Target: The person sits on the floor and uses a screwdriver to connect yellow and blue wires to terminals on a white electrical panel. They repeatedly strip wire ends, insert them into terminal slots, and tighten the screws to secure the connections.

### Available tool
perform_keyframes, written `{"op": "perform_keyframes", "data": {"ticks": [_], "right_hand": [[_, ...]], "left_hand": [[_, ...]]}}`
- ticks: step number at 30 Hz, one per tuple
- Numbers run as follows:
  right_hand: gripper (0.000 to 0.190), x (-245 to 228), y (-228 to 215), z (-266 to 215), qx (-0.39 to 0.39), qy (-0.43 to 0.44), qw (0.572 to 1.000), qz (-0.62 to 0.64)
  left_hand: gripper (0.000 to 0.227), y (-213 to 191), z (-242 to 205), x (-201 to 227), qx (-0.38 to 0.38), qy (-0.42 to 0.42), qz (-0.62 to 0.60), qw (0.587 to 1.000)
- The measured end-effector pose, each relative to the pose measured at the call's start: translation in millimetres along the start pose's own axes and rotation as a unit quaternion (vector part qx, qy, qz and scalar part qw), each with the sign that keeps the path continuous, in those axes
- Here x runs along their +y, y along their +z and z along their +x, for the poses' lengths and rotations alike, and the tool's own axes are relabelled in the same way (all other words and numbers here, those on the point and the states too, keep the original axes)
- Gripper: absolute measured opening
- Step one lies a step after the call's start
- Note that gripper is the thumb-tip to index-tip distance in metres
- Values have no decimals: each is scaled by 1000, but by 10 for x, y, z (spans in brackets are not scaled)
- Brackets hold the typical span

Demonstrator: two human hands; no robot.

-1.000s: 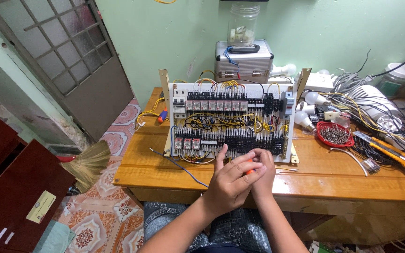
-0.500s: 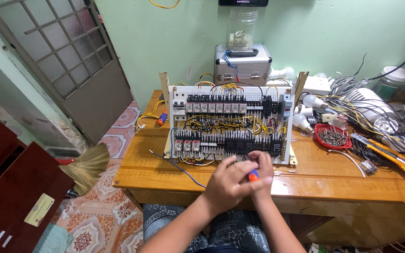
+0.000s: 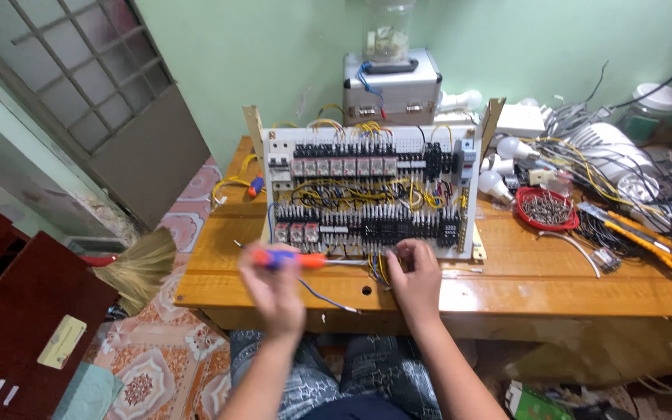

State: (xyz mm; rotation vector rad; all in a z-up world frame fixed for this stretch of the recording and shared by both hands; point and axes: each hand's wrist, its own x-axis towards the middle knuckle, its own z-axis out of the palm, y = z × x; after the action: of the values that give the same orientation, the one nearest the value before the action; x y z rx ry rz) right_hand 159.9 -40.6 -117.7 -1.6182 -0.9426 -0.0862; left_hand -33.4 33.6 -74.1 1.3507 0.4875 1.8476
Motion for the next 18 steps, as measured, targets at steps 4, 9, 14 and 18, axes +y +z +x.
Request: {"op": "perform_keyframes", "data": {"ticks": [4, 9, 14, 18], "right_hand": [[16, 1, -27, -42, 45, -80, 996, -21], [8, 357, -61, -40, 84, -55, 994, 34], [6, 126, -434, 163, 48, -17, 998, 31], [7, 167, -540, 193, 63, -5, 998, 24]], "left_hand": [[35, -561, 421, -484, 112, -137, -113, 978], [34, -1002, 556, -968, 158, -289, -219, 918], [33, -983, 505, -851, 113, -284, -212, 928], [32, -893, 440, -754, 65, -220, -122, 966]]}}
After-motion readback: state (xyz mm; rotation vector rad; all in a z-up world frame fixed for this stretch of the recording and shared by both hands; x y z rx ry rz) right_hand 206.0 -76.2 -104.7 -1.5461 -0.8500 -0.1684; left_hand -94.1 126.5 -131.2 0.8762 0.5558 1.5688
